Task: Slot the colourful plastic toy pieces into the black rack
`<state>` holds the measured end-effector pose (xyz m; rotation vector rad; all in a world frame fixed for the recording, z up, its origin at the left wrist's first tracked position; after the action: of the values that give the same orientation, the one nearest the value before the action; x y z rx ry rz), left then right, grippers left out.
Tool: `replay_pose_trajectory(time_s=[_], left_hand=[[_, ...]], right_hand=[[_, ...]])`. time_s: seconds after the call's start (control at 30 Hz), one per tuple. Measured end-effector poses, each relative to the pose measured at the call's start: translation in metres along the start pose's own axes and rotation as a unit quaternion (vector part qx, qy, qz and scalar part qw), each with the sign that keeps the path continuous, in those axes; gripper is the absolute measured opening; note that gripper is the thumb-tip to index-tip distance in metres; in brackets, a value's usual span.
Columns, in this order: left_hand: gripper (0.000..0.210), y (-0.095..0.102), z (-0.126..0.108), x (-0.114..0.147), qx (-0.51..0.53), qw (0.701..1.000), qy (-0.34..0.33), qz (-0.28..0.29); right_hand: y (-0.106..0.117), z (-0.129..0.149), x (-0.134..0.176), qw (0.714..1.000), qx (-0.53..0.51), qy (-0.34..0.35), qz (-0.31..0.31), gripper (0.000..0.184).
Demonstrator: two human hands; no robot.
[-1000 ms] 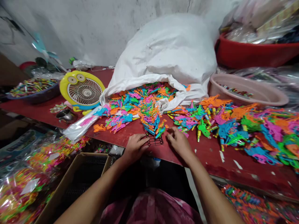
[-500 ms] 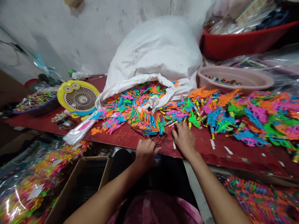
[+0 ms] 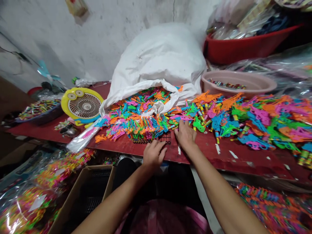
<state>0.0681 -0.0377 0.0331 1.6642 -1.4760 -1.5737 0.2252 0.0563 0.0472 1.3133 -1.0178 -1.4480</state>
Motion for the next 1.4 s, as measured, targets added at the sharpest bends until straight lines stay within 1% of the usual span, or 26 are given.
replay_pose_trajectory(time_s=[0.07, 0.1, 0.13, 0.17, 0.2, 0.27, 0.33, 0.4, 0.53, 0.67, 0.73, 0.77, 0.83, 0.9, 0.93, 0.97, 1.03, 1.13, 1.2, 1.27, 1.33, 1.4], left_hand=[[0.022, 0.021, 0.011, 0.004, 0.020, 0.994, -0.018, -0.108], [0.021, 0.032, 0.016, 0.004, 0.016, 0.987, -0.018, -0.158], [0.021, 0.043, 0.020, 0.002, 0.010, 0.980, -0.018, -0.197], [0.021, 0.052, 0.023, 0.000, 0.004, 0.975, -0.021, -0.223], [0.021, 0.060, 0.025, -0.004, -0.001, 0.971, -0.028, -0.238], [0.020, 0.069, 0.027, -0.010, -0.006, 0.969, -0.040, -0.246], [0.020, 0.071, 0.026, -0.011, -0.008, 0.968, -0.039, -0.249], [0.021, 0.069, 0.025, -0.007, -0.009, 0.966, -0.029, -0.255], [0.019, 0.054, 0.023, 0.010, 0.005, 0.971, -0.006, -0.239], [0.018, 0.033, 0.020, 0.026, 0.029, 0.981, 0.002, -0.190], [0.018, 0.030, 0.018, 0.030, 0.036, 0.985, -0.010, -0.171], [0.018, 0.032, 0.017, 0.029, 0.037, 0.984, -0.016, -0.173], [0.020, 0.044, 0.015, 0.023, 0.031, 0.979, -0.026, -0.198], [0.023, 0.062, 0.013, 0.007, 0.013, 0.972, -0.031, -0.231], [0.024, 0.070, 0.011, -0.005, 0.002, 0.970, -0.037, -0.239], [0.027, 0.076, 0.009, -0.018, -0.007, 0.973, -0.044, -0.226], [0.041, 0.083, 0.005, -0.048, -0.039, 0.983, -0.048, -0.175], [0.067, 0.078, -0.004, -0.088, -0.107, 0.992, -0.043, -0.059], [0.073, 0.070, -0.009, -0.106, -0.146, 0.989, -0.025, 0.004], [0.071, 0.063, -0.010, -0.117, -0.174, 0.983, -0.007, 0.049], [0.061, 0.059, -0.007, -0.122, -0.195, 0.977, 0.010, 0.083], [0.051, 0.057, 0.000, -0.126, -0.207, 0.972, 0.025, 0.105]], right_hand=[[0.004, -0.002, 0.001, 0.999, 0.010, 0.034, -0.013, 0.034], [0.006, -0.002, 0.001, 0.998, 0.015, 0.063, -0.022, 0.034], [0.007, 0.000, 0.000, 0.994, 0.022, 0.100, -0.030, 0.035], [0.007, 0.002, -0.001, 0.989, 0.028, 0.139, -0.033, 0.035], [0.007, 0.005, -0.003, 0.984, 0.036, 0.174, -0.030, 0.035], [0.005, 0.009, -0.008, 0.975, 0.048, 0.218, -0.011, 0.032], [0.003, 0.010, -0.012, 0.971, 0.056, 0.230, 0.008, 0.030], [0.003, 0.006, -0.014, 0.971, 0.056, 0.234, 0.010, 0.028], [0.009, -0.009, -0.009, 0.972, 0.047, 0.230, -0.008, 0.028], [0.015, -0.025, 0.007, 0.977, 0.019, 0.211, -0.026, 0.033], [0.015, -0.031, 0.018, 0.978, -0.006, 0.209, -0.022, 0.035], [0.015, -0.034, 0.023, 0.978, -0.020, 0.208, -0.019, 0.035], [0.013, -0.038, 0.032, 0.977, -0.051, 0.205, -0.023, 0.035], [0.010, -0.039, 0.038, 0.977, -0.084, 0.193, -0.037, 0.033], [0.009, -0.039, 0.040, 0.977, -0.099, 0.184, -0.043, 0.031], [0.007, -0.039, 0.041, 0.977, -0.112, 0.175, -0.048, 0.029], [0.002, -0.035, 0.043, 0.976, -0.137, 0.157, -0.058, 0.025], [-0.007, -0.031, 0.043, 0.969, -0.196, 0.124, -0.080, 0.020], [-0.013, -0.033, 0.041, 0.960, -0.252, 0.085, -0.088, 0.018], [-0.020, -0.037, 0.040, 0.942, -0.320, 0.034, -0.092, 0.022], [-0.024, -0.043, 0.038, 0.916, -0.389, -0.007, -0.099, 0.032], [-0.027, -0.047, 0.036, 0.891, -0.442, -0.031, -0.103, 0.043]])
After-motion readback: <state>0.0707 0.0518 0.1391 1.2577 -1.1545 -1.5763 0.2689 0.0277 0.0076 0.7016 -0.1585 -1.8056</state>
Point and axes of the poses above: each hand's wrist, its own x-axis away from the middle knuckle, its own y-axis out of the back of the hand, z = x × y, the point moved 3 cm from there along -x, towards the middle knuckle, and after that the axes turned 1 degree about y, right-handed, at the moved point
